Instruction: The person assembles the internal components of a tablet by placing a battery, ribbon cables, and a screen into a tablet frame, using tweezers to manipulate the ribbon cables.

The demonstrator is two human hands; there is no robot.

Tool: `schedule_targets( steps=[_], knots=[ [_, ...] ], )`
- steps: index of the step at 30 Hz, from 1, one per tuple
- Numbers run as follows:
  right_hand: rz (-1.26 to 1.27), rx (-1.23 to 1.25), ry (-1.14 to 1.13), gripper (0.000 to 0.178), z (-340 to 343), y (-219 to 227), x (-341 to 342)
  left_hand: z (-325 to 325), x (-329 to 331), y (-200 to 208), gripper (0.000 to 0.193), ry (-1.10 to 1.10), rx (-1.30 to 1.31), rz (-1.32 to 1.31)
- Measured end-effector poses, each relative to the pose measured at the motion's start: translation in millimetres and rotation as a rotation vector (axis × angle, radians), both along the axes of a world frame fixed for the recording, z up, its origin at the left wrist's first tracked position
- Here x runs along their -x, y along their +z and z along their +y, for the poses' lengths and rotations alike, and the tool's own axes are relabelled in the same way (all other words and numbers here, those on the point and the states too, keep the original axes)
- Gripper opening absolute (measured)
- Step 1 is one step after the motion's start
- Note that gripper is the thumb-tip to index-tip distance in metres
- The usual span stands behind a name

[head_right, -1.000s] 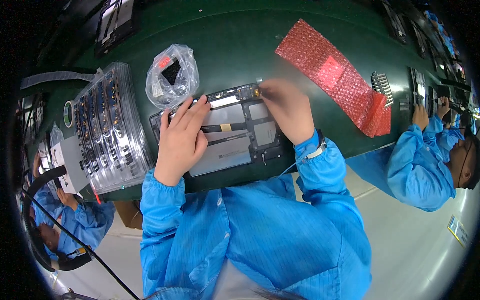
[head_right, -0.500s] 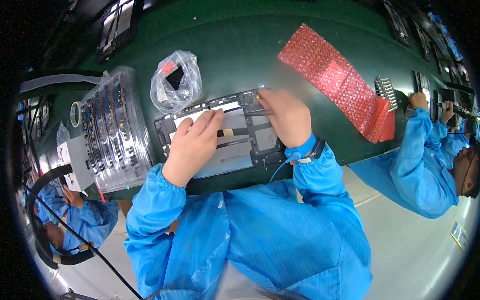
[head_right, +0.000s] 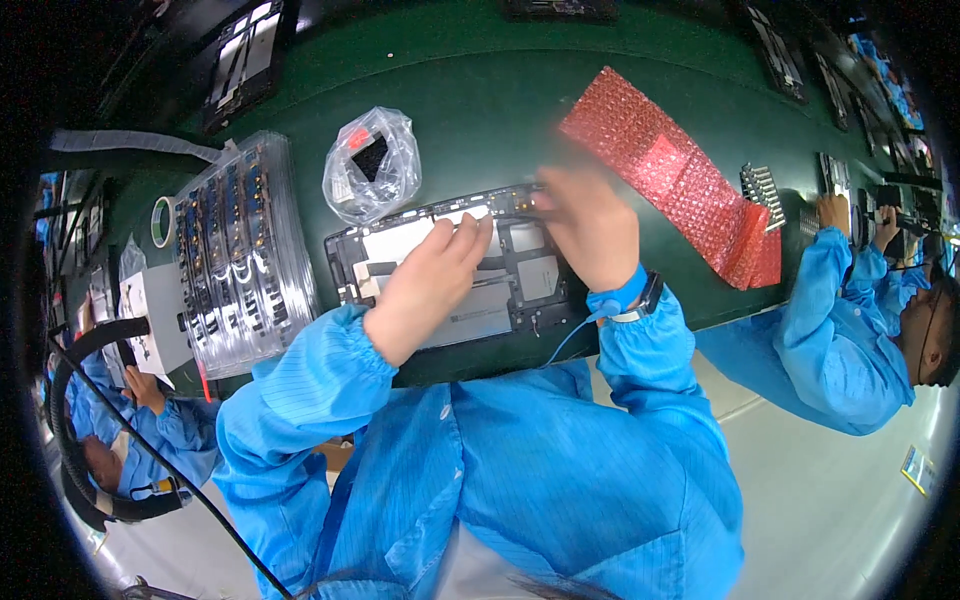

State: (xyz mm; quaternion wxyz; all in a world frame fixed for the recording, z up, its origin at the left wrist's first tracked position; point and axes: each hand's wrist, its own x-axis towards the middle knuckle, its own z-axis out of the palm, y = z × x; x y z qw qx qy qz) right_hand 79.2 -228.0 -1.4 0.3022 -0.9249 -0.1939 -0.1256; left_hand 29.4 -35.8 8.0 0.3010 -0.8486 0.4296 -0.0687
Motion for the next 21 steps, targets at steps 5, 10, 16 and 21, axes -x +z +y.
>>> schedule_targets(
  steps=[5, 10, 16, 21],
  knots=[
    [0.068, 0.029, 0.293, 0.039, 27, 30, -4, 5, 35, 19, 0.03, 0.357, 0.518, 0.195],
    [-0.092, 0.342, 0.511, 0.043, 58, -1, -9, 19, 103, 1, 0.032, 0.684, 1.494, 1.433],
    [-0.12, 0.452, 0.507, 0.04, 62, -9, -5, 17, 137, -43, 0.038, 1.201, 2.555, 2.273],
    [-0.106, 0.318, 0.648, 0.033, 55, -11, -2, 13, 152, -49, 0.043, 1.145, 2.618, 2.015]
  ],
)
